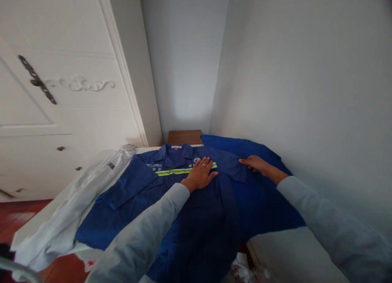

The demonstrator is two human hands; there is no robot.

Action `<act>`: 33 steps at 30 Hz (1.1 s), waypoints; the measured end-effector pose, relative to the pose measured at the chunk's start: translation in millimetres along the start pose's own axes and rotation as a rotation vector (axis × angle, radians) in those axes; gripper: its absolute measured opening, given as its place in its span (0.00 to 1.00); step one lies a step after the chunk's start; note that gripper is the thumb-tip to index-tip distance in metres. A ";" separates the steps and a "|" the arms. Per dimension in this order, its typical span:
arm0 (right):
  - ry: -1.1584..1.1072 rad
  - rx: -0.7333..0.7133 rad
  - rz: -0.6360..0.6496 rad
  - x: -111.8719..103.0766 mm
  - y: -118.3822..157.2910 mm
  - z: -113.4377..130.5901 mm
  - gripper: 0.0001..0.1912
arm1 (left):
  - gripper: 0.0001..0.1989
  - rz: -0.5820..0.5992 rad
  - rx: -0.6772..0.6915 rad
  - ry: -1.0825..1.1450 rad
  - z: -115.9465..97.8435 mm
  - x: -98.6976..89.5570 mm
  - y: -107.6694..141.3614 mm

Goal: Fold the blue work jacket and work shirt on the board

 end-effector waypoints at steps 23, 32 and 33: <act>-0.054 0.006 0.095 -6.1 -14.8 33.1 0.11 | 0.37 0.003 -0.024 0.018 -7.0 17.2 1.3; -0.188 -0.205 -0.161 -20.0 31.3 110.8 0.06 | 0.37 0.007 -0.016 0.012 -9.4 15.8 1.4; -0.145 -0.344 -0.171 -11.4 47.0 122.2 0.07 | 0.36 -0.006 -0.009 0.007 -9.0 16.2 1.0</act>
Point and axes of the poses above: each hand's wrist, its own y-axis away from the middle knuckle, its own x-axis out of the palm, z = x × y, the point moved 3 cm from there along -y, towards the middle knuckle, and after that the axes turned 11 degrees about -z, right-handed, at the moved point
